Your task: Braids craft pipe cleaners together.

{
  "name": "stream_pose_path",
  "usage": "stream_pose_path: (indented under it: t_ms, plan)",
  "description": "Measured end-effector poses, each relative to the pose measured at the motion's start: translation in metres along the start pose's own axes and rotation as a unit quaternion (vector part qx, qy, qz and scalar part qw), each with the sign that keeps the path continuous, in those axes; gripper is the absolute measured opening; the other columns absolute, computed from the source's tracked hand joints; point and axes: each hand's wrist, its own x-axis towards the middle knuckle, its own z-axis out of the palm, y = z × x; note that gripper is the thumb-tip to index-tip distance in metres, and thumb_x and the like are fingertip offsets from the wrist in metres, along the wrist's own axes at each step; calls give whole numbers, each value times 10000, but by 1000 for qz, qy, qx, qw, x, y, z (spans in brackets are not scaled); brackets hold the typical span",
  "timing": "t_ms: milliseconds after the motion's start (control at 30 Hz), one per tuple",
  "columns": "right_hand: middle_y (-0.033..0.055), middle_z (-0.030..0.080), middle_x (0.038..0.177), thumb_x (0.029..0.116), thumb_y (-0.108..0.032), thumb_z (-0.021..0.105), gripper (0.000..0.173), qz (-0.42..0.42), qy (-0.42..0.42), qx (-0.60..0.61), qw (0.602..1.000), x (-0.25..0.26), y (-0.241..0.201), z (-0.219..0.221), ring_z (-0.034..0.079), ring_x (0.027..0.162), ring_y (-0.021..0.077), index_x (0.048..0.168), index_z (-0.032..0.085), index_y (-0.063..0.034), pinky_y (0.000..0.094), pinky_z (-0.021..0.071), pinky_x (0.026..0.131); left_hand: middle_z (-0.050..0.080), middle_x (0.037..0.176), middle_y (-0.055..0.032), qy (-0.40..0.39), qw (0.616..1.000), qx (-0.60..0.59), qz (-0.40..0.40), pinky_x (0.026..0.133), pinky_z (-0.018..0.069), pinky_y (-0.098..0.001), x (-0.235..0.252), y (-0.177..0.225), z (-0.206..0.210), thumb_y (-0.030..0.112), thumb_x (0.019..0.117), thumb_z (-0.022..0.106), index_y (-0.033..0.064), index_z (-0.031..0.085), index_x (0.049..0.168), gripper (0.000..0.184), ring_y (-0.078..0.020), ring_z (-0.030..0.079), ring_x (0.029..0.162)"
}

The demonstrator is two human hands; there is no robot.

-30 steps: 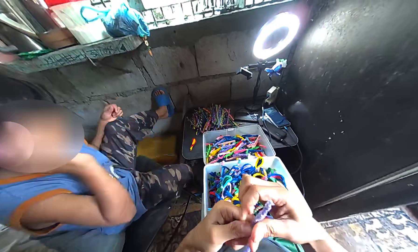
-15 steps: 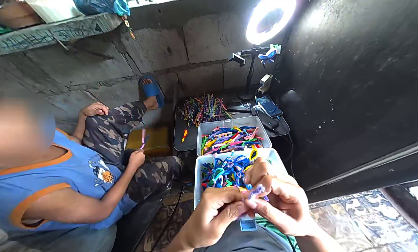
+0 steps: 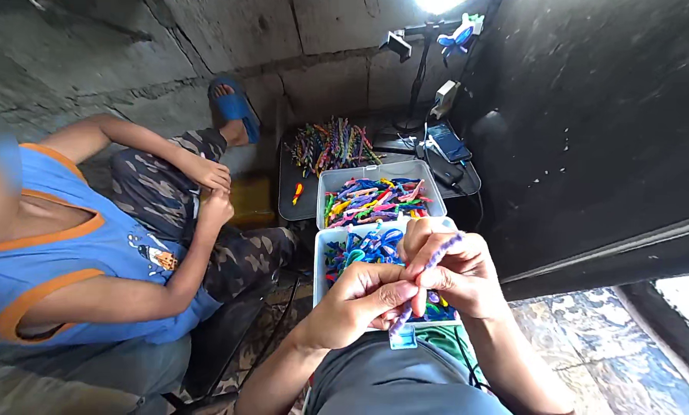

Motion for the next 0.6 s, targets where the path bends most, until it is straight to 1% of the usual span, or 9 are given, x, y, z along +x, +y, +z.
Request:
stream_pose_path:
  t_ms: [67, 133, 200, 233, 267, 333, 433, 500, 600]
  plan:
    - [-121, 666, 946, 990, -184, 677, 65, 10, 42, -42, 998, -3, 1, 3, 617, 931, -45, 962, 733, -168, 137, 519, 833, 611, 782, 118, 58, 977, 190, 76, 593, 384, -42, -1, -3, 1, 145, 1076, 492, 40, 665, 961, 233, 140, 486, 673]
    - [-124, 635, 904, 994, -193, 665, 86, 24, 91, -101, 990, -6, 4, 8, 605, 877, -57, 912, 685, -175, 124, 521, 791, 642, 767, -53, 149, 856, 469, 162, 650, 456, -100, -1, -11, 3, 118, 1054, 521, -64, 688, 938, 273, 9, 563, 683]
    - [-124, 594, 884, 988, -185, 660, 104, 24, 131, -160, 978, -9, 8, 12, 572, 850, -66, 886, 647, -176, 112, 504, 770, 617, 722, -112, 213, 709, 642, 201, 579, 461, -172, 3, -23, 6, 141, 1044, 540, -38, 702, 925, 269, -109, 581, 616]
    - [-122, 592, 879, 985, -187, 665, 108, 22, 145, -178, 973, -10, 10, 13, 568, 847, -66, 881, 645, -171, 110, 501, 763, 603, 715, -116, 223, 681, 667, 205, 561, 453, -181, 4, -27, 7, 143, 1044, 536, -30, 699, 925, 266, -123, 573, 602]
    - [-122, 597, 881, 983, -188, 668, 105, 22, 152, -180, 972, -10, 10, 14, 572, 848, -67, 882, 648, -169, 109, 502, 761, 606, 717, -112, 222, 693, 655, 203, 569, 451, -169, 4, -27, 6, 141, 1044, 534, -35, 698, 921, 270, -109, 573, 609]
    - [-130, 610, 890, 987, -200, 668, 101, 46, 144, -132, 980, -10, 9, 12, 591, 830, -70, 888, 656, -188, 107, 520, 742, 621, 739, -74, 183, 812, 527, 172, 626, 448, -107, 3, -22, 3, 112, 1050, 511, -62, 675, 906, 279, -13, 557, 658]
    - [-118, 692, 1011, 1010, -262, 644, 106, 85, 54, 15, 995, -8, 7, -2, 651, 929, -33, 1007, 728, -199, 149, 556, 809, 570, 769, 139, 80, 976, 191, 62, 573, 346, -42, 2, -12, -4, 144, 1083, 465, 60, 654, 940, 252, 149, 437, 654]
    - [-102, 705, 1114, 1017, -271, 638, 169, 66, -17, 74, 995, -5, 11, -11, 645, 1046, -8, 1119, 746, -192, 176, 541, 897, 597, 781, 195, 22, 1000, 1, -7, 538, 338, -36, 3, -8, -7, 179, 1077, 492, 144, 687, 949, 236, 164, 446, 631]
    - [-101, 697, 1006, 977, -188, 693, 95, 29, -11, 57, 998, -4, 12, -10, 632, 983, -15, 1042, 761, -169, 165, 519, 869, 632, 788, 190, -18, 993, -106, -47, 535, 366, -45, 4, -10, -7, 205, 1063, 535, 162, 718, 946, 221, 151, 493, 636]
